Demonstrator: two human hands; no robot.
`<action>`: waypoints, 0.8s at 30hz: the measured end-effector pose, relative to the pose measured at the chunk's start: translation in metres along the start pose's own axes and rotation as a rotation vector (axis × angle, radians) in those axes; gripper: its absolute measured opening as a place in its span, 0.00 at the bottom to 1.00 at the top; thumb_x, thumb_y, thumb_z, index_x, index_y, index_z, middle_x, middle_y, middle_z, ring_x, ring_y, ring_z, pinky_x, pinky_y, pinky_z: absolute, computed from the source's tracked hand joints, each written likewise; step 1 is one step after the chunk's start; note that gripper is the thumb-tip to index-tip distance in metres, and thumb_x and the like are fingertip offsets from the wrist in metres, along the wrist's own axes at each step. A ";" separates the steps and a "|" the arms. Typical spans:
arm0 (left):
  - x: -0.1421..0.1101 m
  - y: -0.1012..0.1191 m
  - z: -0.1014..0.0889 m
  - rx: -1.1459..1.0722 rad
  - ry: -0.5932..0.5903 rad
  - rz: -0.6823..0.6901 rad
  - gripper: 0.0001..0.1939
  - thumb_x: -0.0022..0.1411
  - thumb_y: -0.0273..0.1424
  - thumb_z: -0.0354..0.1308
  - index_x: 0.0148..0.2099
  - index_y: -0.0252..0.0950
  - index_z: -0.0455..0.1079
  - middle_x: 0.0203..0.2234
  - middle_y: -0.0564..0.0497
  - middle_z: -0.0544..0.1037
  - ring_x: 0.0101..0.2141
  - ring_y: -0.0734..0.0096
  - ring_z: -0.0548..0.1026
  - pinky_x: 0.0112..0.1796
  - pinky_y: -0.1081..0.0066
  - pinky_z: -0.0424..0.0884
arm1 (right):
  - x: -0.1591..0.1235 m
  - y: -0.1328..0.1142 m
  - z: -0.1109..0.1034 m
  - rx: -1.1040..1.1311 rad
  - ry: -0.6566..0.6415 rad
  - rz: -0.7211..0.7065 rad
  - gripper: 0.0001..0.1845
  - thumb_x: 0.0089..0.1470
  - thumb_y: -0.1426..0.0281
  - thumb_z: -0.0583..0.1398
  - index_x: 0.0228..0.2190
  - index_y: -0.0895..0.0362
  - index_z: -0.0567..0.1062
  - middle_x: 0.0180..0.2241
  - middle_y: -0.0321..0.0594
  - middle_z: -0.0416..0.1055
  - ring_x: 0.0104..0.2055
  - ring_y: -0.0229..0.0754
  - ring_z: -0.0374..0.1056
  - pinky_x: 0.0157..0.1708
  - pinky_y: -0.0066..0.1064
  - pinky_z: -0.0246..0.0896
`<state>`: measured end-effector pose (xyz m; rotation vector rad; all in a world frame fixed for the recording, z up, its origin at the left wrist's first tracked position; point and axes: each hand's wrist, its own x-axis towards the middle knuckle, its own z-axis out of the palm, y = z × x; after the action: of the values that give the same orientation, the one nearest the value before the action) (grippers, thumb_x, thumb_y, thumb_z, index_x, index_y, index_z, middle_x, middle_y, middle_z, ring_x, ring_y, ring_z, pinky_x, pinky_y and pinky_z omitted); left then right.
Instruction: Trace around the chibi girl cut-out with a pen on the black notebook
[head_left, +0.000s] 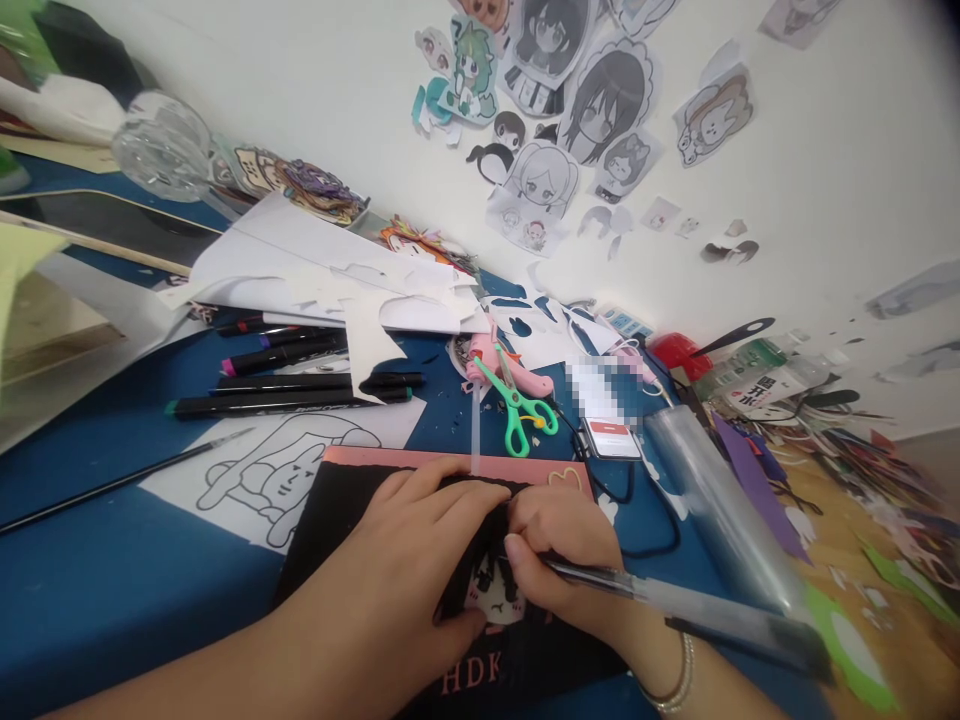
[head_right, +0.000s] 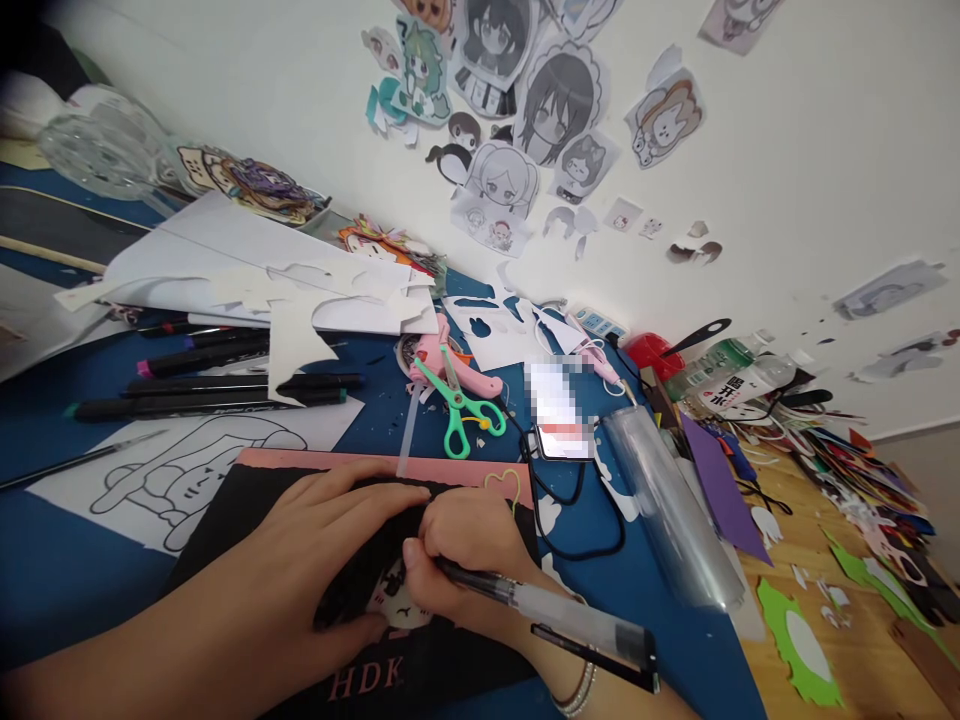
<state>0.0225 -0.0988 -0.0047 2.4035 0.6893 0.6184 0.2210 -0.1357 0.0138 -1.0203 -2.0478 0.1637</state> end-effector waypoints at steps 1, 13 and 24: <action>0.000 0.000 0.000 0.003 0.001 0.001 0.32 0.52 0.21 0.56 0.59 0.45 0.67 0.56 0.50 0.81 0.62 0.49 0.72 0.57 0.48 0.73 | 0.000 0.000 0.000 0.014 -0.008 0.001 0.17 0.54 0.81 0.54 0.25 0.50 0.53 0.18 0.27 0.64 0.20 0.36 0.63 0.23 0.27 0.60; -0.001 -0.001 0.000 0.036 0.016 0.023 0.33 0.52 0.21 0.56 0.61 0.44 0.66 0.57 0.48 0.80 0.62 0.49 0.71 0.57 0.51 0.73 | -0.001 -0.001 0.001 0.007 -0.063 -0.017 0.18 0.55 0.80 0.54 0.24 0.49 0.53 0.18 0.28 0.63 0.20 0.37 0.63 0.23 0.30 0.60; 0.000 -0.001 0.002 0.001 -0.022 0.004 0.33 0.52 0.22 0.57 0.61 0.44 0.66 0.57 0.48 0.80 0.63 0.47 0.70 0.58 0.50 0.71 | -0.002 0.001 0.002 0.007 -0.027 -0.031 0.17 0.57 0.79 0.54 0.25 0.50 0.54 0.19 0.28 0.63 0.21 0.36 0.61 0.23 0.29 0.57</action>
<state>0.0232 -0.0985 -0.0066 2.4094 0.6752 0.5925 0.2213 -0.1360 0.0105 -0.9868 -2.0848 0.1697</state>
